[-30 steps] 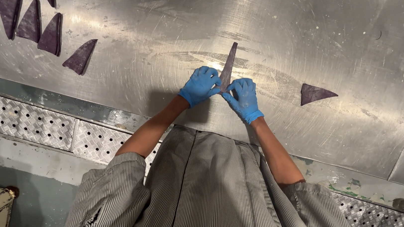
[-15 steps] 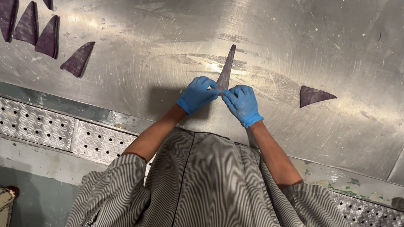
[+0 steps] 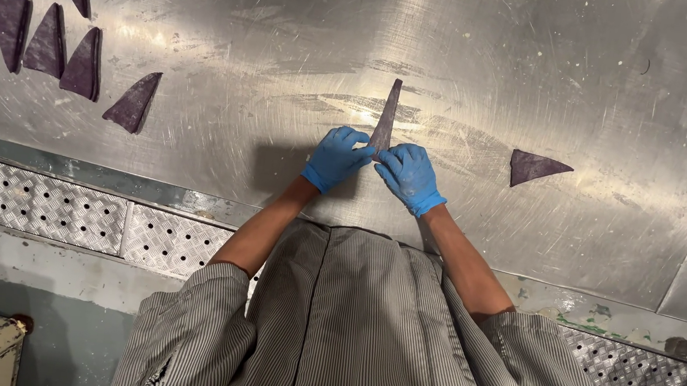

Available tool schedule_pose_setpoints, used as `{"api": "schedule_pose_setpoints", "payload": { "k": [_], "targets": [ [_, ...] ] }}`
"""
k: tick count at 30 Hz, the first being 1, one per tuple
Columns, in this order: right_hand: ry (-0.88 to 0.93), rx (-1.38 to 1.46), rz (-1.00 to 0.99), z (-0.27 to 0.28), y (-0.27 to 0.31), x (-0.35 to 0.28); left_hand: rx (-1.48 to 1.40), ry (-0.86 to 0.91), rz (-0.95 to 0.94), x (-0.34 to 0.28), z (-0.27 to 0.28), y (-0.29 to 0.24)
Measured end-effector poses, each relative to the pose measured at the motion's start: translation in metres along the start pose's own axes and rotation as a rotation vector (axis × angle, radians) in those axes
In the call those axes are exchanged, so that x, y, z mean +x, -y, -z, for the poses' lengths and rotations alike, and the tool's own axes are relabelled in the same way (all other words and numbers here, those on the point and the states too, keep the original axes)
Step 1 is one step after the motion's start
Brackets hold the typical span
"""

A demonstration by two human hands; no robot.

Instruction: Rolling triangle-shaped pieces of purple dough into small croissants and placing them on a tray.

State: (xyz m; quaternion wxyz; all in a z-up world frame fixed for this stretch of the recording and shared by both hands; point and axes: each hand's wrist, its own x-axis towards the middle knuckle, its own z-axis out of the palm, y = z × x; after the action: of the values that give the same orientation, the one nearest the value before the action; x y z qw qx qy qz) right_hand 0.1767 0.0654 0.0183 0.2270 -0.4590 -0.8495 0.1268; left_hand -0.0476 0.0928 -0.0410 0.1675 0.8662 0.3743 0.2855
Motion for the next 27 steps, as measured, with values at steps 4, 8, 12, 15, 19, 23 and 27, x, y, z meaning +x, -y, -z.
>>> {"api": "schedule_pose_setpoints", "payload": {
  "k": [4,8,12,15,19,23,27],
  "targets": [
    [0.007,-0.019,-0.017,0.002,0.0,0.004,-0.021,-0.004,0.014,0.006,0.005,-0.002],
    [0.013,0.02,-0.051,0.003,-0.001,0.008,-0.056,-0.012,0.027,0.011,0.002,0.001],
    [0.024,-0.001,-0.063,0.001,-0.006,0.012,-0.033,-0.019,0.027,0.02,0.006,-0.001],
    [0.008,0.016,-0.047,0.007,-0.006,0.018,-0.023,-0.024,0.02,0.024,0.004,0.002],
    [0.008,0.02,-0.039,0.006,-0.013,0.022,-0.029,-0.025,0.013,0.035,0.011,0.001],
    [0.015,0.007,-0.044,0.006,-0.017,0.022,-0.039,0.002,0.019,0.035,0.007,0.005],
    [0.009,0.017,-0.044,0.005,-0.024,0.024,-0.044,0.011,0.029,0.044,0.013,0.004]
  ]
}}
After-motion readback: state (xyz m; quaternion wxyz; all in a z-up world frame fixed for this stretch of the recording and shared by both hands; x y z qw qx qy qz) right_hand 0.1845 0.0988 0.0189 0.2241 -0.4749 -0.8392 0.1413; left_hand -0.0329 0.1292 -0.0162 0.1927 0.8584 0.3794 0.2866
